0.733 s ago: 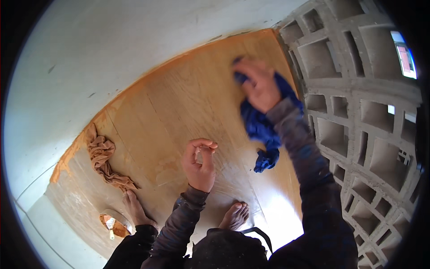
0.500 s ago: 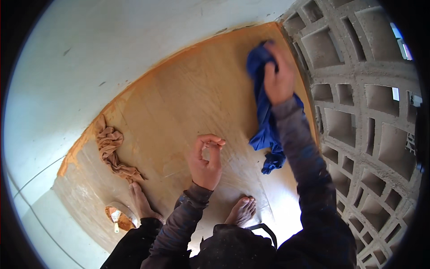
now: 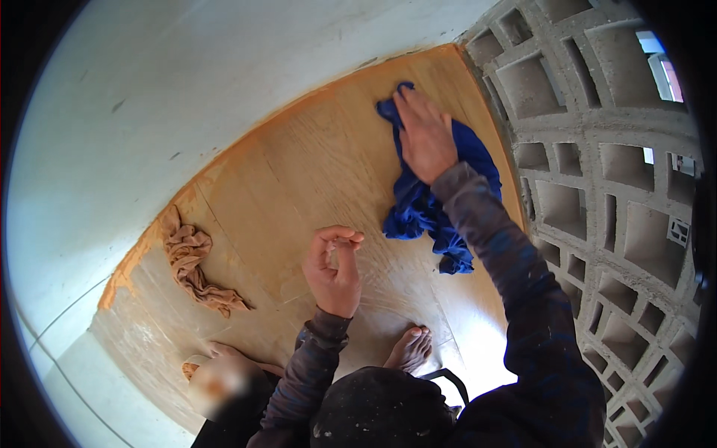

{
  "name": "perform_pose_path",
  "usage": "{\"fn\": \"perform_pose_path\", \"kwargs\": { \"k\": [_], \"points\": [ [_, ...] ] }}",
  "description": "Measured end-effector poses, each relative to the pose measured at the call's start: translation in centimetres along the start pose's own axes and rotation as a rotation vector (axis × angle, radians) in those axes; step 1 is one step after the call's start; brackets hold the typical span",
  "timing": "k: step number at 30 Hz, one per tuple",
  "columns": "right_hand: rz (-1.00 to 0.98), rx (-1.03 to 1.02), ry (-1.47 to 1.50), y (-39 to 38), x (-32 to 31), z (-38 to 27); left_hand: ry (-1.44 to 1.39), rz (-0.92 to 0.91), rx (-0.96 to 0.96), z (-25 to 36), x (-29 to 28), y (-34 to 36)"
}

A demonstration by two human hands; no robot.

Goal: The person applies grout to the edge of a tiled floor using a putty knife and subsequently wipes away the excess grout with a blue cloth.

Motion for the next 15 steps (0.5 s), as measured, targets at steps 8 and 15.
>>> {"fn": "perform_pose_path", "kwargs": {
  "k": [8, 15],
  "points": [
    [-0.052, 0.012, 0.013, 0.4, -0.7, 3.0, 0.005, 0.065, -0.012, 0.9, -3.1, 0.1],
    [-0.033, -0.046, 0.027, 1.5, -0.8, 4.5, -0.008, 0.06, -0.03, 0.8, -2.2, -0.7]
  ]
}}
Point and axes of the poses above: each hand's wrist, its own y-axis towards the middle knuckle, its own x-axis out of the palm, z = x × y, the point moved 9 cm from there along y, towards the middle knuckle, and after that the axes turned 6 degrees about -x, right-handed, at the moved point
